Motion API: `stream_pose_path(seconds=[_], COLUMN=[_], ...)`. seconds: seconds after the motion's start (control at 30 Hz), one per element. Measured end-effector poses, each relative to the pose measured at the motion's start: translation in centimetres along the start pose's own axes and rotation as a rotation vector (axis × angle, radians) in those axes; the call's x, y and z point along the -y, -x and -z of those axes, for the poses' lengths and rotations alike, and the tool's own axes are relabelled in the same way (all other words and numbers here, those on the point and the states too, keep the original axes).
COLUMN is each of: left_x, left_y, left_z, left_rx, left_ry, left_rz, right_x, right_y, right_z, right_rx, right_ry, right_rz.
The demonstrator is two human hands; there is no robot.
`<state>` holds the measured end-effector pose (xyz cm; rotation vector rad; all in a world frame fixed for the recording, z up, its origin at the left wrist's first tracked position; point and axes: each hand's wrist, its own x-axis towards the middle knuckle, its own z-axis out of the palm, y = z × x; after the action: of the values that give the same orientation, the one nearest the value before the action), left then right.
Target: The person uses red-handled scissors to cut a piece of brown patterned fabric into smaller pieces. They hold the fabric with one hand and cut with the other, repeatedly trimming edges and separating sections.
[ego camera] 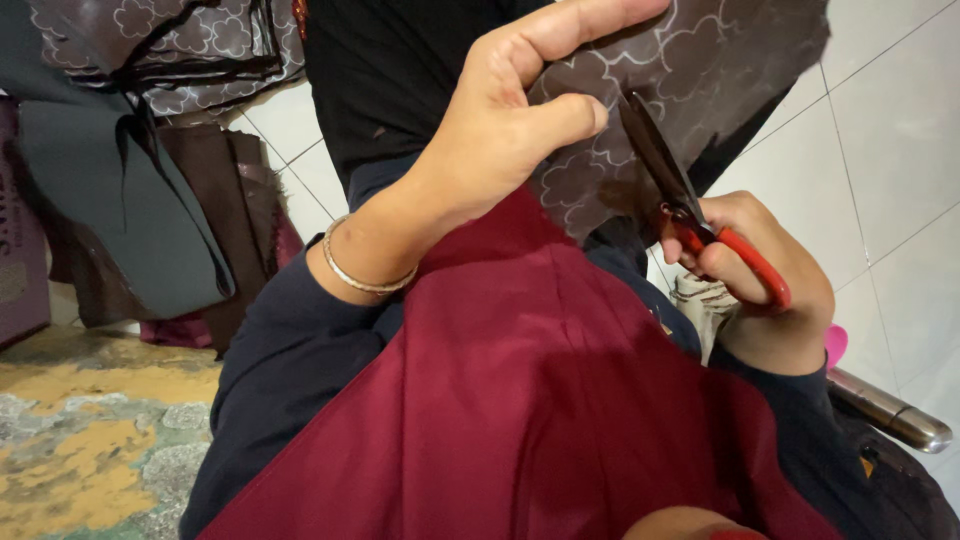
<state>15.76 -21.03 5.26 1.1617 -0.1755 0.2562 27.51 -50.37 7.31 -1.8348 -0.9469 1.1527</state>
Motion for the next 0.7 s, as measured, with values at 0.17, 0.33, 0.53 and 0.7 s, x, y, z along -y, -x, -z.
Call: stream_pose_path(seconds=[0.17, 0.33, 0.53, 0.7], left_x=[-0.6, -1.3, -1.9, -2.2], left_y=[0.1, 0.5, 0.4, 0.7], left_z=[-0.1, -0.3, -0.6, -0.6], left_rx=[0.045, 0.087, 0.143, 0.165], left_ry=[0.034, -0.076, -0.048, -0.084], left_rz=[-0.009, -0.069, -0.038, -0.064], right_x=[-0.6, -1.2, -1.3, -1.9], right_y=[0.3, 0.0, 0.1, 0.2], right_z=[0.4, 0.1, -0.8, -1.4], right_rx=[0.037, 0.003, -0.081, -0.161], right_ry=[-0.061, -0.103, -0.145, -0.029], right_rz=[0.003, 0.034, 0.107, 0.145])
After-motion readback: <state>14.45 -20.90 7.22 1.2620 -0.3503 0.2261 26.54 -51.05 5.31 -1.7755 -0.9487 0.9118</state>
